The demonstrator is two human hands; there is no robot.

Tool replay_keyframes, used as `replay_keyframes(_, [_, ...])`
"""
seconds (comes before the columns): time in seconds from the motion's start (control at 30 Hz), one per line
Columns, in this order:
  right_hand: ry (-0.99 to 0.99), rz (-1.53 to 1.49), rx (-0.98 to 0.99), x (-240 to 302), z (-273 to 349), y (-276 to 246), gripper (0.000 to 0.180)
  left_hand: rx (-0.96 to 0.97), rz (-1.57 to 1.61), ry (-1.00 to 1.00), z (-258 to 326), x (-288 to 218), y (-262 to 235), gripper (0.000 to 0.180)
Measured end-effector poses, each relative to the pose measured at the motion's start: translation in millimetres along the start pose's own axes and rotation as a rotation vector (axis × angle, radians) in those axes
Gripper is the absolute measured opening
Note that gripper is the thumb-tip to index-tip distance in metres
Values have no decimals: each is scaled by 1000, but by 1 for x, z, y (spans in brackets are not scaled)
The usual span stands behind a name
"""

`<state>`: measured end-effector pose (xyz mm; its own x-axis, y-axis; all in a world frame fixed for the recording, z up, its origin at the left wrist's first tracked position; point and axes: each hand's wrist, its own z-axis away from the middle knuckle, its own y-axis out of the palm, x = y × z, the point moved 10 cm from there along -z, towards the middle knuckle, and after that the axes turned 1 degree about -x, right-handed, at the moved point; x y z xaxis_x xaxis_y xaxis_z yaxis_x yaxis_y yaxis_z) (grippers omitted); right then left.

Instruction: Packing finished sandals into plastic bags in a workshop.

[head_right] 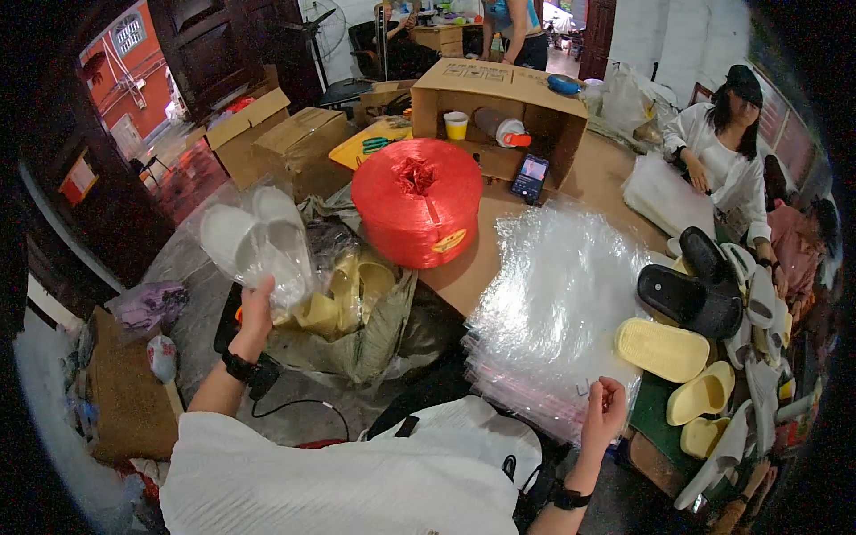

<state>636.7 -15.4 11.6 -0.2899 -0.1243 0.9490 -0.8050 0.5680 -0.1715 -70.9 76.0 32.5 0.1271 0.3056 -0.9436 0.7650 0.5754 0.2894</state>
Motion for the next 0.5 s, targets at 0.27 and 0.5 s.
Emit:
replay_keyframes(0.27, [52,42,34,-6,2,7,15,137,-132,-480,45,85,29,35])
replay_keyframes(0.5, [91,37,46,-14,3,13,13,183,-63,-805,81,173,98,29])
